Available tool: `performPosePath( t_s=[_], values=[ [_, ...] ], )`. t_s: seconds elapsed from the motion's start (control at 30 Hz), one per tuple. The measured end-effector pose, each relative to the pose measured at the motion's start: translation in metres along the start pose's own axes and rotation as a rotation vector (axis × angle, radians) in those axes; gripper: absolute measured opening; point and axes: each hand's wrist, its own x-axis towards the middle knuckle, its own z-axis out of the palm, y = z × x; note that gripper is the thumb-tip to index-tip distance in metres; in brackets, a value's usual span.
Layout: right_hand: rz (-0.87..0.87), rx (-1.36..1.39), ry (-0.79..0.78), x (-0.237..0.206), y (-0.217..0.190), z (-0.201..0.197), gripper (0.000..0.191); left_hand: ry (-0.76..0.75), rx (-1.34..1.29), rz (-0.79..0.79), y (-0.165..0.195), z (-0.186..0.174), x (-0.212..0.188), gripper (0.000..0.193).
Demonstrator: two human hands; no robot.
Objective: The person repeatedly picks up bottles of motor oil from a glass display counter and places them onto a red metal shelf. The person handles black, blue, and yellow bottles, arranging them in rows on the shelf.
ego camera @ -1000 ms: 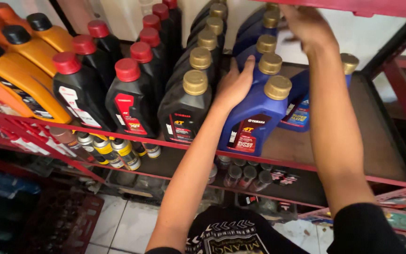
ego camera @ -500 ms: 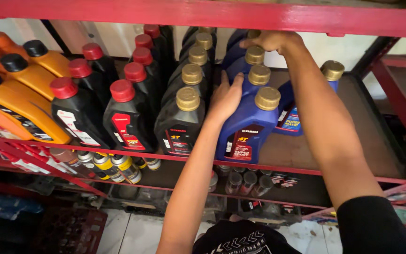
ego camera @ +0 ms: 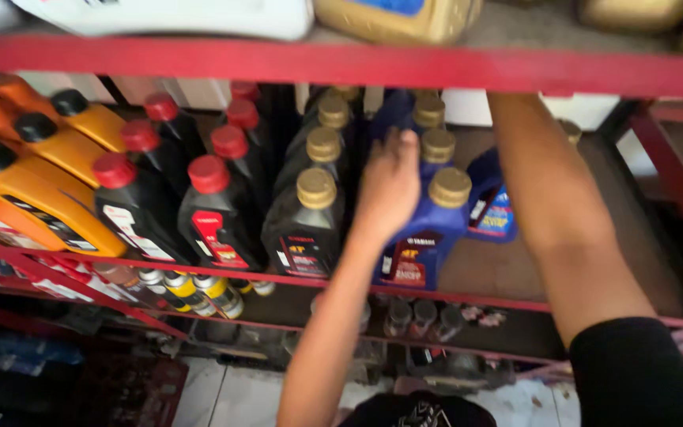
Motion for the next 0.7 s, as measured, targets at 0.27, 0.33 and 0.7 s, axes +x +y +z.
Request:
performPosePath(
  t_s=[0.27, 0.33, 0.7],
  values=[
    [0.106, 0.041, 0.034, -0.002, -0.002, 0.020, 0.056, -0.035, 0.319, 0.179, 0.056, -0.018, -0.046, 0.110],
    [0.106, 0.050, 0.040, -0.004, -0.002, 0.021, 0.056, -0.030, 0.330, 0.176, 0.057, -0.019, -0.046, 0.111],
    [0.057, 0.070, 0.067, 0.002, 0.007, 0.019, 0.058, -0.042, 0.336, 0.196, 0.051, -0.018, -0.049, 0.112]
  ],
)
